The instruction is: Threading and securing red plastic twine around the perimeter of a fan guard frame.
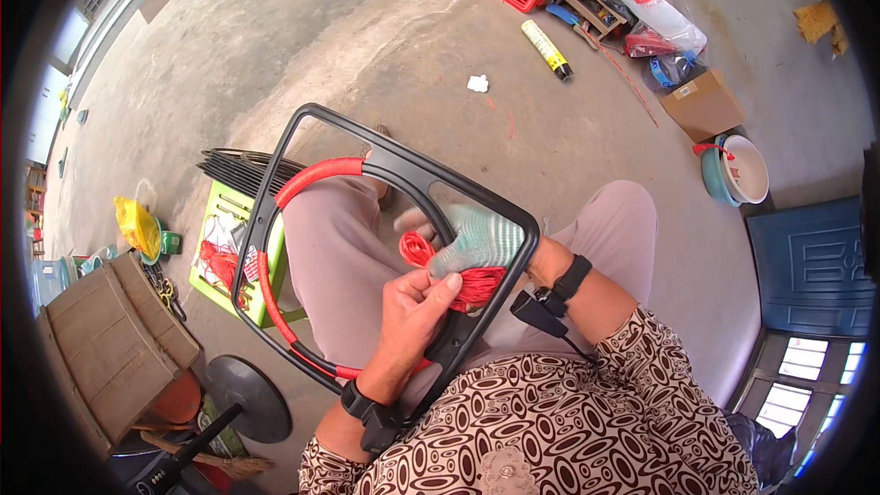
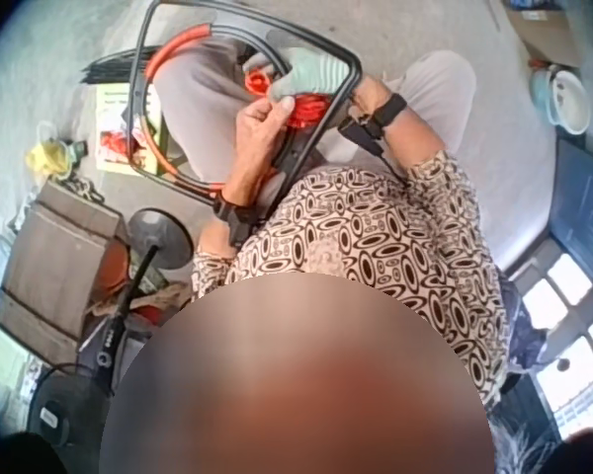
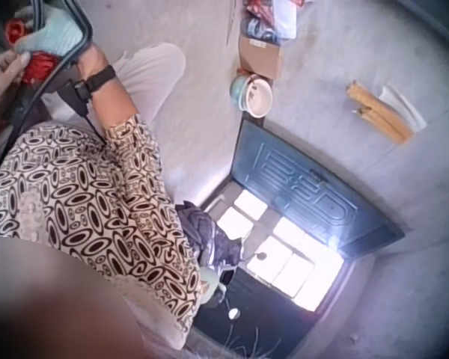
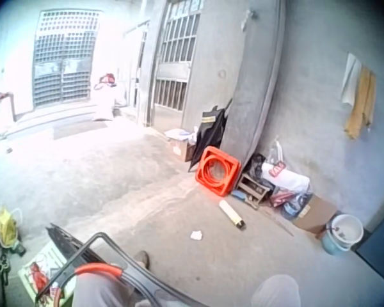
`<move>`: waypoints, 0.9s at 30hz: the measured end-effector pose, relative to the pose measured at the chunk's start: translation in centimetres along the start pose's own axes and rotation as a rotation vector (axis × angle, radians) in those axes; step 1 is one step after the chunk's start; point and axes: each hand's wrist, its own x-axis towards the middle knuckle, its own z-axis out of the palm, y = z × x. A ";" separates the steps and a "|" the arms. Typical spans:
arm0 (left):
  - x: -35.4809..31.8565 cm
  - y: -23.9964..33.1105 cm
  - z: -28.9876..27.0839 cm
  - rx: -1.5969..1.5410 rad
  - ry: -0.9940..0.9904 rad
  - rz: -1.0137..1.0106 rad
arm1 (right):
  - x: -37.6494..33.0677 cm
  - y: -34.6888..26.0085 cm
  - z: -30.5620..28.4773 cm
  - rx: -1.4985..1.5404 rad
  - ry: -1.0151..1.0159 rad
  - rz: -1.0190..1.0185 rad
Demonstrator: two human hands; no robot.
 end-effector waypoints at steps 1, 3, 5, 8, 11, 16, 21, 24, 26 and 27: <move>0.0 0.2 0.5 -0.016 0.083 0.011 | 0.2 0.6 -0.1 0.066 -0.071 0.058; 0.2 0.0 -1.2 -0.004 0.048 -0.025 | -0.4 3.3 -0.2 0.448 -0.011 0.293; 0.5 -0.1 -1.5 0.005 0.009 -0.062 | -1.4 5.7 -0.9 0.923 -0.100 0.531; 0.9 -0.1 -1.2 -0.057 0.129 -0.183 | -1.3 4.2 1.5 0.864 -0.057 0.266; 1.0 -0.3 -0.9 -0.213 0.170 -0.303 | 0.4 7.8 -0.9 0.943 0.246 0.160; 0.7 0.1 -2.0 -0.197 0.018 -0.337 | -3.9 7.2 -8.7 1.106 0.834 -0.012; 0.4 0.2 -2.2 -0.272 0.064 -0.346 | -15.1 5.8 -12.4 1.078 0.825 -0.387; 0.6 0.0 -2.3 -0.331 0.125 -0.347 | -20.7 6.3 -15.5 1.314 0.457 -0.580; 0.6 0.1 -2.4 -0.276 0.115 -0.324 | -24.8 6.0 -17.1 1.268 0.487 -0.556; 0.5 0.0 -2.5 -0.271 0.121 -0.323 | -25.6 6.5 -17.5 1.235 0.504 -0.531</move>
